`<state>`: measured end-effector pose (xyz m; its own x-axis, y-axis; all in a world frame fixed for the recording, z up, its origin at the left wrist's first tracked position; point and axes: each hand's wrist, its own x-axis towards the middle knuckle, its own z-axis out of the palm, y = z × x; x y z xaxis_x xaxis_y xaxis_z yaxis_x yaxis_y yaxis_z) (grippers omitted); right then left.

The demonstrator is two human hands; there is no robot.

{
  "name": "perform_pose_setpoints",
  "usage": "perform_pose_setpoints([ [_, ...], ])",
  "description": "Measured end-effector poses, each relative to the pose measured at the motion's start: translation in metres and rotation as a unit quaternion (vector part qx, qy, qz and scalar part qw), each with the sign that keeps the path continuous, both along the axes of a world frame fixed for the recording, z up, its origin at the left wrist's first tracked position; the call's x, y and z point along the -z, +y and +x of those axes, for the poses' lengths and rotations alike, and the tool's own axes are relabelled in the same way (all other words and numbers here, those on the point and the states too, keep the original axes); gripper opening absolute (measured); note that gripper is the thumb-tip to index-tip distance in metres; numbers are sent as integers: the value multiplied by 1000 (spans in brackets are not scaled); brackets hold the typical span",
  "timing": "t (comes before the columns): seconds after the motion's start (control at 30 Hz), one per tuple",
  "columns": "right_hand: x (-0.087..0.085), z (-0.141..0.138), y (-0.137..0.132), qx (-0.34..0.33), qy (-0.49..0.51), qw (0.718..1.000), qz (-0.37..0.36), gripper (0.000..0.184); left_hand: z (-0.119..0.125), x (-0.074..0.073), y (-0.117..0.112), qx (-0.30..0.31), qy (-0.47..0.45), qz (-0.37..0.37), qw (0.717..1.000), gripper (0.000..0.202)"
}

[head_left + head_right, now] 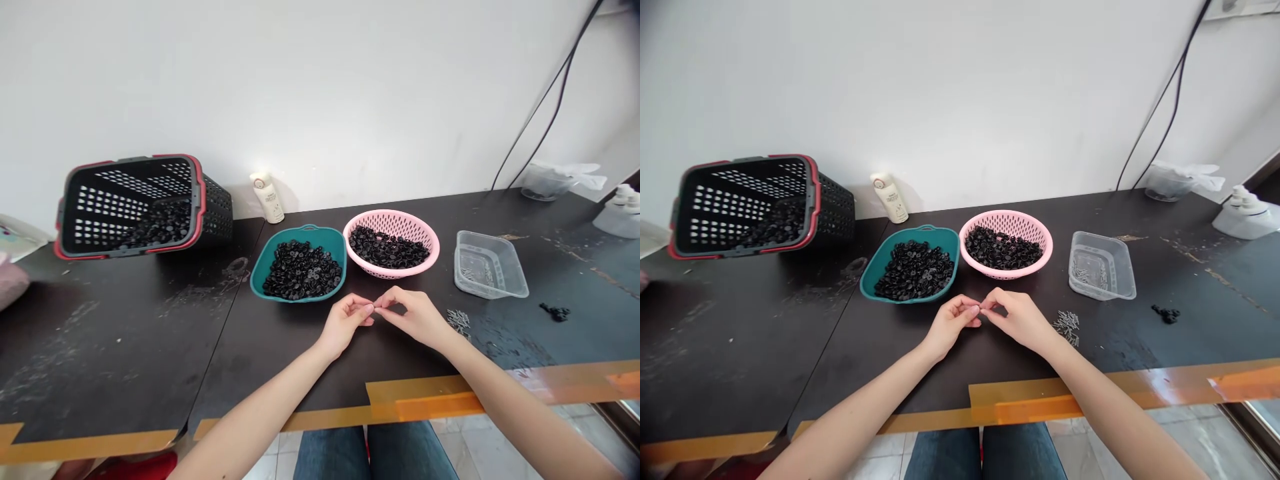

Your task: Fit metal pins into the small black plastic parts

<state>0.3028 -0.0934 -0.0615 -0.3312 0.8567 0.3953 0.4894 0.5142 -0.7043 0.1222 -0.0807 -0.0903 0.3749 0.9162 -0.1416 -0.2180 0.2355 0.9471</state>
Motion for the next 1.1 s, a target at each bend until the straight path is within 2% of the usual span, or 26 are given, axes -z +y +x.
perform_pose_setpoints([
  [0.23,3,-6,0,13,97,995,-23,18,-2,-2,1,3,-13,9,1000,28],
  [0.43,2,-7,0,21,161,986,-23,23,-7,-3,4,4,-110,-71,991,31],
  [0.57,1,-10,-2,18,150,988,-7,22,-8,-1,5,1,-126,-75,989,33],
  [0.9,2,-9,-6,17,63,996,56,18,-4,0,4,-23,-61,-8,998,25],
  [1.1,-3,-7,-6,5,30,999,40,17,-2,0,1,-25,-43,-7,999,27],
])
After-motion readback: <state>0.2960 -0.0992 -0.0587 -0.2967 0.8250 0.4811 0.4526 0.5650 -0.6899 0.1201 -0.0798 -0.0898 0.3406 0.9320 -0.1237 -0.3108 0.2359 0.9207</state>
